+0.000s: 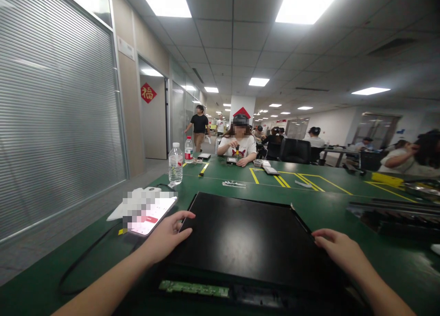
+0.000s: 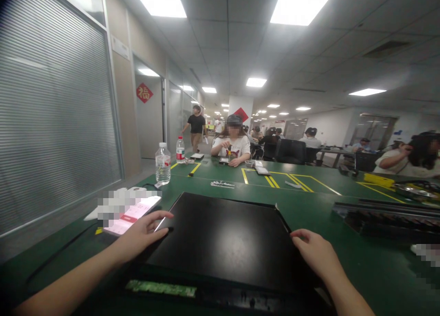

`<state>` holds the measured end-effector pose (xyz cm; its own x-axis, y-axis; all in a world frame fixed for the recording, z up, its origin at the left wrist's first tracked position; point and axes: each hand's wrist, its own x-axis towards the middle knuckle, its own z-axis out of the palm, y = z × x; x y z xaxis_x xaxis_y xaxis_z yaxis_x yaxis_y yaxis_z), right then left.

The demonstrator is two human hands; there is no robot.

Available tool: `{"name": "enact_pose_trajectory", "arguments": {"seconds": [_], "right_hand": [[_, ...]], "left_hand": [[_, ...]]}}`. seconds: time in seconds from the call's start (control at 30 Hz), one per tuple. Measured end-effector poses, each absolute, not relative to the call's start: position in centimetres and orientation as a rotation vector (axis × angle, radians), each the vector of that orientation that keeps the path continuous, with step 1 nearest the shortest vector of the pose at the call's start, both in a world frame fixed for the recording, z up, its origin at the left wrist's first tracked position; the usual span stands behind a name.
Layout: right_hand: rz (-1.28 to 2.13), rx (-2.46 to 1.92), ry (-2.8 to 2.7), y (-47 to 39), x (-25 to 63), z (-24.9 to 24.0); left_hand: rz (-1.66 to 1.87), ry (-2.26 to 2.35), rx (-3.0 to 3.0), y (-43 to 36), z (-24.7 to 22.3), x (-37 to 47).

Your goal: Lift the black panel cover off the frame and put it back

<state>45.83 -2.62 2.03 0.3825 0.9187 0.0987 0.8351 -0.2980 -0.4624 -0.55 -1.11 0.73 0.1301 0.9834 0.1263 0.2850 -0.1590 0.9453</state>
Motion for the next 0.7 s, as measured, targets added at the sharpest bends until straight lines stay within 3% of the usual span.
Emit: {"name": "enact_pose_trajectory", "arguments": {"seconds": [0.7], "right_hand": [[0.252, -2.119, -1.485, -2.2, 46.8, 0.9]], "left_hand": [[1.034, 1.218, 1.569, -0.7, 0.7, -0.4]]}}
